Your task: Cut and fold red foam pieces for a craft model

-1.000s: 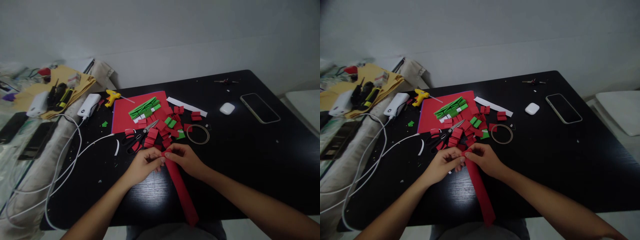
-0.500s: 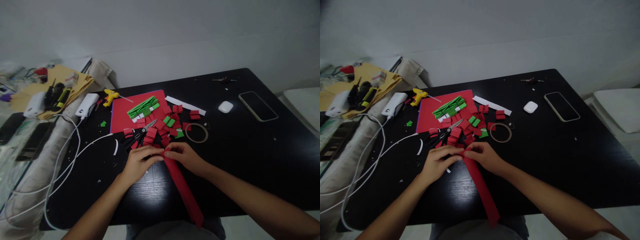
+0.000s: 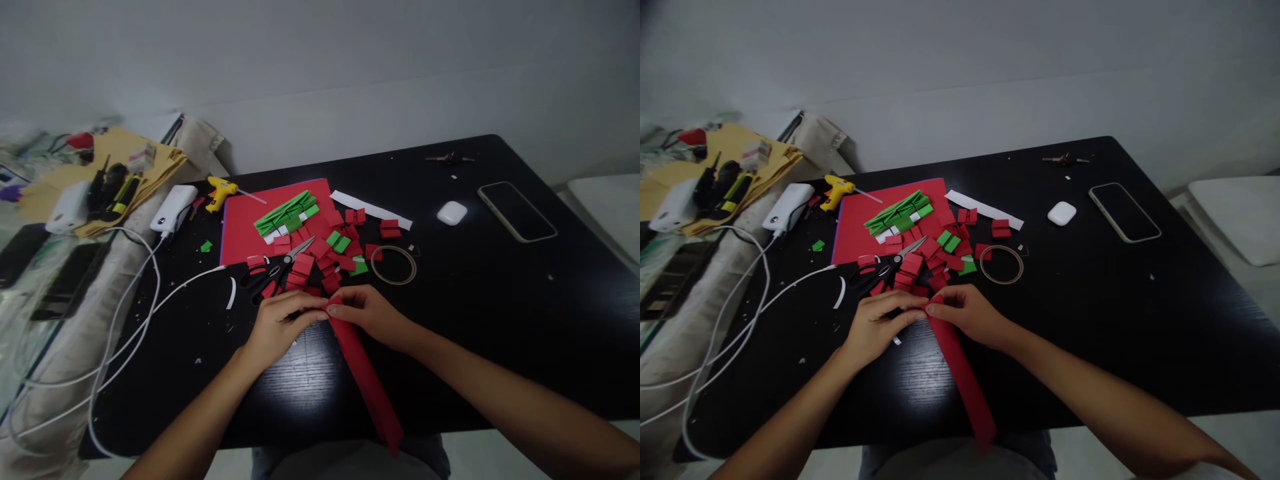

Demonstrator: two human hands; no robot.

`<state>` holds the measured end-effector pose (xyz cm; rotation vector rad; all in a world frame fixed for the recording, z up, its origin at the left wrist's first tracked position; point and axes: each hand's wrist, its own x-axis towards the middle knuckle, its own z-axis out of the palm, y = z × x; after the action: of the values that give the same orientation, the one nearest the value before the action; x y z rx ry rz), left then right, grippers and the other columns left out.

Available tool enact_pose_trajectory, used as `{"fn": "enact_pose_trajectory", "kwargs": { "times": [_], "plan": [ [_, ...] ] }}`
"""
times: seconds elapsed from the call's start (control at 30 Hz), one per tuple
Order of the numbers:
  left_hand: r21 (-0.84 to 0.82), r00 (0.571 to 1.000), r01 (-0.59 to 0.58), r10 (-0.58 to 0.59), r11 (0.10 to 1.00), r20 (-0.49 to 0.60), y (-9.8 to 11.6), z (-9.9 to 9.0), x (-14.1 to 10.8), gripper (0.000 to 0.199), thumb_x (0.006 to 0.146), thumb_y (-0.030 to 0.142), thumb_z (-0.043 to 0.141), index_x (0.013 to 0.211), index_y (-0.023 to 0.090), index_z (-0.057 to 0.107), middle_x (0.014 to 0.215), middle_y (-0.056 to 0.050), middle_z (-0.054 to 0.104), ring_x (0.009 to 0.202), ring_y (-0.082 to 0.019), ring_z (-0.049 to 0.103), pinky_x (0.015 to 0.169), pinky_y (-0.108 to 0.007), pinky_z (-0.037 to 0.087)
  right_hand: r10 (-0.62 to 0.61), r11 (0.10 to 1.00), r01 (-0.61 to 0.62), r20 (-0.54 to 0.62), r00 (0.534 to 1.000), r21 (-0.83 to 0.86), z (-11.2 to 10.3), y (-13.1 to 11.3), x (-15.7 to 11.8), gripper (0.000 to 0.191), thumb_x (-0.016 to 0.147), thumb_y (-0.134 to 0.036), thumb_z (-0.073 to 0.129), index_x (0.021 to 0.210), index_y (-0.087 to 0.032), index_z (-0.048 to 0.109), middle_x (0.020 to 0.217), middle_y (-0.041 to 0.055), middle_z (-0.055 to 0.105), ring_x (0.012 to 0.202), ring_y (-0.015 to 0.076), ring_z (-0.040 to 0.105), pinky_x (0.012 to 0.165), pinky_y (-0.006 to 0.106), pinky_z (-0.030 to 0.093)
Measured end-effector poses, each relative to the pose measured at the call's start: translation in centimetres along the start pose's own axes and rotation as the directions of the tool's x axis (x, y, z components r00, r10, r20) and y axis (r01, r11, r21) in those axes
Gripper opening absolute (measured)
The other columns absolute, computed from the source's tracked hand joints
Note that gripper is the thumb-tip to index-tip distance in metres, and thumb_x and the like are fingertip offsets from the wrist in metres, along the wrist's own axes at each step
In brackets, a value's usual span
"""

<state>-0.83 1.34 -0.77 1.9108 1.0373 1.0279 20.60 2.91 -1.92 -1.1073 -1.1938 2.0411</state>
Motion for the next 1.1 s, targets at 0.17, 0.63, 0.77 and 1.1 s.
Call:
{"fn": "enact_pose_trajectory", "kwargs": {
  "times": [0.17, 0.63, 0.77, 1.1],
  "plan": [
    [0.001, 1.0, 0.001, -0.001, 1.0, 0.0, -0.01, -0.06, 0.03, 0.019, 0.087, 0.021, 0.079, 0.106, 0.021, 0.079, 0.092, -0.003, 0.08, 0.081, -0.014, 0.076, 0.073, -0.022, 0.06, 0.006, 1.0, -0.006, 0.0, 1.0, 0.011, -0.08, 0.0, 0.04, 0.039, 0.075, -0.052, 0.084, 0.083, -0.014, 0.074, 0.069, -0.0021, 0.061, 0.063, 0.011, 0.049, 0.062, 0.026, 0.034],
    [-0.008, 1.0, 0.016, -0.016, 1.0, 0.027, 0.03, -0.15, 0.03, 0.021, 0.087, 0.021, 0.079, 0.107, 0.021, 0.079, 0.092, -0.004, 0.08, 0.081, -0.015, 0.076, 0.073, -0.023, 0.06, 0.002, 1.0, -0.002, 0.002, 1.0, 0.0, -0.07, -0.2, -0.08, 0.039, 0.075, -0.051, 0.084, 0.082, -0.014, 0.074, 0.069, -0.002, 0.06, 0.064, 0.0114, 0.049, 0.062, 0.026, 0.033],
    [0.008, 1.0, 0.015, -0.016, 1.0, 0.015, 0.06, -0.2, 0.11, 0.02, 0.087, 0.021, 0.079, 0.107, 0.021, 0.079, 0.091, -0.003, 0.08, 0.079, -0.014, 0.075, 0.072, -0.022, 0.06, -0.019, 1.0, 0.019, -0.012, 1.0, -0.007, -0.07, -0.17, -0.06, 0.036, 0.077, -0.049, 0.082, 0.082, -0.015, 0.074, 0.069, -0.0021, 0.06, 0.064, 0.0113, 0.048, 0.062, 0.026, 0.033],
    [0.017, 0.999, 0.032, -0.033, 0.999, 0.016, -0.01, -0.12, 0.04, 0.016, 0.089, 0.025, 0.077, 0.105, 0.021, 0.08, 0.09, -0.005, 0.08, 0.078, -0.016, 0.075, 0.069, -0.024, 0.061, -0.033, 0.999, 0.032, -0.029, 0.999, -0.034, 0.15, -0.38, -0.04, 0.036, 0.075, -0.051, 0.083, 0.079, -0.016, 0.073, 0.068, -0.0021, 0.06, 0.064, 0.0122, 0.048, 0.061, 0.027, 0.033]
  ]
}}
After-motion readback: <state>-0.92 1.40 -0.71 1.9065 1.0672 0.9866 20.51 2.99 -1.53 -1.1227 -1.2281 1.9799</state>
